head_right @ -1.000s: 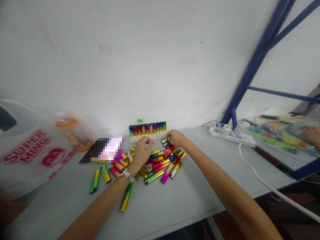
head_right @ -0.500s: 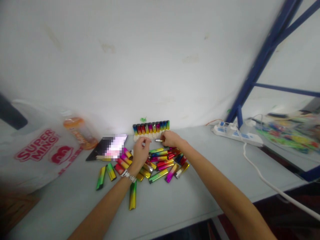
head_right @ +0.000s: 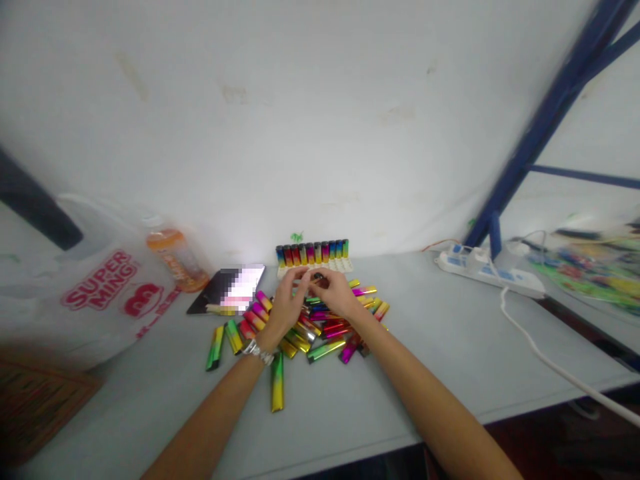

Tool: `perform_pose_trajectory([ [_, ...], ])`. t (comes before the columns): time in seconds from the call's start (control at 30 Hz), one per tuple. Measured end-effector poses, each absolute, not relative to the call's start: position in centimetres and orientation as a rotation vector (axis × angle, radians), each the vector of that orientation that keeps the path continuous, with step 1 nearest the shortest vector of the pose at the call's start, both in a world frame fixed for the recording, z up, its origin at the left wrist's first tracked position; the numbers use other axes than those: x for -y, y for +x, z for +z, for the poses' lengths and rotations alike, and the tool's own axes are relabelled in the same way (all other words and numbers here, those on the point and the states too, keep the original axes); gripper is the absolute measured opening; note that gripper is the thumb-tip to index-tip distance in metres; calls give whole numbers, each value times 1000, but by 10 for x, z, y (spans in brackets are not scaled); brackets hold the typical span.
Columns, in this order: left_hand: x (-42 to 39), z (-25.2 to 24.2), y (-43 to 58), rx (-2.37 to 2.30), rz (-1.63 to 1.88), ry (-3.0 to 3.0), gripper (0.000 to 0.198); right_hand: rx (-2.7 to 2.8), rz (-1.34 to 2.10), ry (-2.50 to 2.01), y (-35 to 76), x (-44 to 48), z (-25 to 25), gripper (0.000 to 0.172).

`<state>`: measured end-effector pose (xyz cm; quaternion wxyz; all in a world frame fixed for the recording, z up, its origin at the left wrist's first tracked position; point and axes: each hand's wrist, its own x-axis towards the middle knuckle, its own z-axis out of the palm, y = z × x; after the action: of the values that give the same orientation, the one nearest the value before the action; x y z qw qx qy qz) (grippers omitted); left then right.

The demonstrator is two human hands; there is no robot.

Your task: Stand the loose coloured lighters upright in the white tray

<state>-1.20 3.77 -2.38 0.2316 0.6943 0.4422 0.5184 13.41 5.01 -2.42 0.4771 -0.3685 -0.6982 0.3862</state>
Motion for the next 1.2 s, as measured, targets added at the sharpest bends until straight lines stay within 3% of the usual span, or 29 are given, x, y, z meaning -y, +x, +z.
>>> perform_pose_trajectory([
  [0.17, -26, -18, -11, -1085, 1281, 1884, 40, 1879, 663, -927, 131, -30, -19, 16],
  [0.3, -27, -20, -6, -1085, 1340, 1702, 47, 1902, 496, -1062, 136, -27, -17, 27],
  [0.37, -29, -19, -4, -1122, 1328, 1576, 52, 1851, 492, -1136, 139, -27, -18, 38],
  [0.63, -22, -12, -2, -1082, 1236, 1323, 63, 1797, 598, -1118, 140, -23, -20, 35],
  [0.93, -18, -3, -1, -1312, 1389, 1325, 31, 1786, 489, -1117, 139, -25, -24, 53],
  [1.2, -18, -3, 1, -1228, 1400, 1265, 29, 1782, 534, -1163, 139, -24, -23, 51],
])
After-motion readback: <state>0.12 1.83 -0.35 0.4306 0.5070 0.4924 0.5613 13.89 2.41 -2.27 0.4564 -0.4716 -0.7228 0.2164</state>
